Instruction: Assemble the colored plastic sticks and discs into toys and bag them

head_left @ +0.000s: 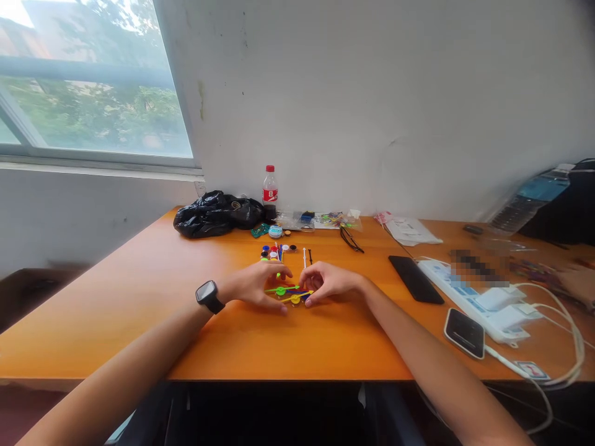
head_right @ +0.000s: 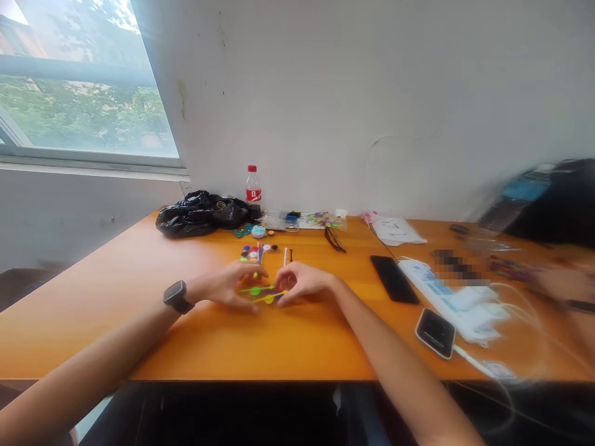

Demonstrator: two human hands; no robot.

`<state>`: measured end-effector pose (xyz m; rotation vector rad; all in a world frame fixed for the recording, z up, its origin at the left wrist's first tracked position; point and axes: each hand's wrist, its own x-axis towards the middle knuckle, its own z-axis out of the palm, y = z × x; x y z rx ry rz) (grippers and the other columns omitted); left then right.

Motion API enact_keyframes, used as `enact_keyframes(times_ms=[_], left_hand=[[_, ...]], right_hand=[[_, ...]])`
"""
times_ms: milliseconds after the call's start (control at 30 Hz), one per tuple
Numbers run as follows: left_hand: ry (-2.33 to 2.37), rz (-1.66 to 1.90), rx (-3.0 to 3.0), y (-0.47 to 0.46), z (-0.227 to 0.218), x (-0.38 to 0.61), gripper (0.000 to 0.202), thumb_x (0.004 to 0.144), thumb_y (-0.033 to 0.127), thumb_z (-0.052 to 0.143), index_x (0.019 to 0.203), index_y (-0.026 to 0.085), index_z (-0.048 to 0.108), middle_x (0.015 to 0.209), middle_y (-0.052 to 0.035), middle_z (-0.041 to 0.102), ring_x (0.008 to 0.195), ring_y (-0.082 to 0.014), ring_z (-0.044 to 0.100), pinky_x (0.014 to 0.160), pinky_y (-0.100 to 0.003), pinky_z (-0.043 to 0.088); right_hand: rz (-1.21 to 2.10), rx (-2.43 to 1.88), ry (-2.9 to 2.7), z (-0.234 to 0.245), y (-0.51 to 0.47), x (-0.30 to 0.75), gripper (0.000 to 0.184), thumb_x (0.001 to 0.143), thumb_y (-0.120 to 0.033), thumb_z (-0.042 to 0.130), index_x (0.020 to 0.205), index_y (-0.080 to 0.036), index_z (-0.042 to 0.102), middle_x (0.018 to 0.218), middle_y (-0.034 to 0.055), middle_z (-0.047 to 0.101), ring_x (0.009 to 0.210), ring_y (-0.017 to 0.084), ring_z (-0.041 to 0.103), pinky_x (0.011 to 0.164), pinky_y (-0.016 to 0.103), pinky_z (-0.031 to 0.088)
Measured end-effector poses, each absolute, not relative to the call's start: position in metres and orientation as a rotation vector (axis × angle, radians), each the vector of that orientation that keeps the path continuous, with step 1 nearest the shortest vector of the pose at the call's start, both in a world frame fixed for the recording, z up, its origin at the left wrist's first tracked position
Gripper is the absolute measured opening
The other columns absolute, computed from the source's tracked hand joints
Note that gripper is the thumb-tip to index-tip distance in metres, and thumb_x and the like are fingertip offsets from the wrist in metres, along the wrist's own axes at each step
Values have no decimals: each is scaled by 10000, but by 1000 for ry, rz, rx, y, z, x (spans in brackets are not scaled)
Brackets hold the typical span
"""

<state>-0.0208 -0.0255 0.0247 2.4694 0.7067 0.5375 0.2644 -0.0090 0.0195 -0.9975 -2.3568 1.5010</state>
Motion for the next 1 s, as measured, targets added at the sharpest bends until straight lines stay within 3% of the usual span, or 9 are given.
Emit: enact_keyframes(times_ms=[100, 233, 567, 767, 1000], left_hand=[[726, 492, 2457, -24, 21, -20, 830, 653, 682, 895, 1286, 194, 668, 1035, -78, 712, 808, -196, 632, 679, -282, 476], [677, 492, 2463, -20, 19, -20, 749, 679, 643, 896, 1236, 184, 698, 965, -59, 704, 754, -170, 606, 650, -266, 458], [655, 545, 2407, -22, 16, -18, 603, 726, 463, 900, 1229, 182, 721, 1044, -84, 743, 839, -187, 660, 710, -253, 506], [677, 547, 2408, -22, 13, -18, 577, 743, 448, 879, 1226, 174, 724, 1013, -84, 741, 819, -186, 660, 711, -262, 528], [663, 510, 2408, -23, 11, -16, 552, 769, 508, 859, 1188, 173, 732, 948, -71, 722, 780, -173, 632, 689, -260, 509]], right_hand=[[1337, -1051, -2403, 19, -14, 258, 549, 616, -499, 969, 968, -162, 715, 735, -48, 587, 668, 112, 524, 568, 224, 372], [1151, -1080, -2453, 18, -21, 251, 512, 663, -517, 934, 939, -180, 666, 789, -39, 571, 711, 120, 513, 593, 230, 371], [924, -1088, -2561, 23, -31, 244, 430, 779, -524, 843, 961, -189, 644, 833, -11, 623, 721, 132, 524, 609, 247, 351], [1120, -1080, -2560, 30, -26, 252, 492, 664, -416, 921, 1001, -194, 638, 858, -24, 611, 751, 137, 540, 619, 236, 392], [1262, -1033, -2462, 22, -18, 259, 481, 675, -200, 837, 1104, -199, 621, 814, -46, 604, 736, 131, 569, 619, 223, 429]])
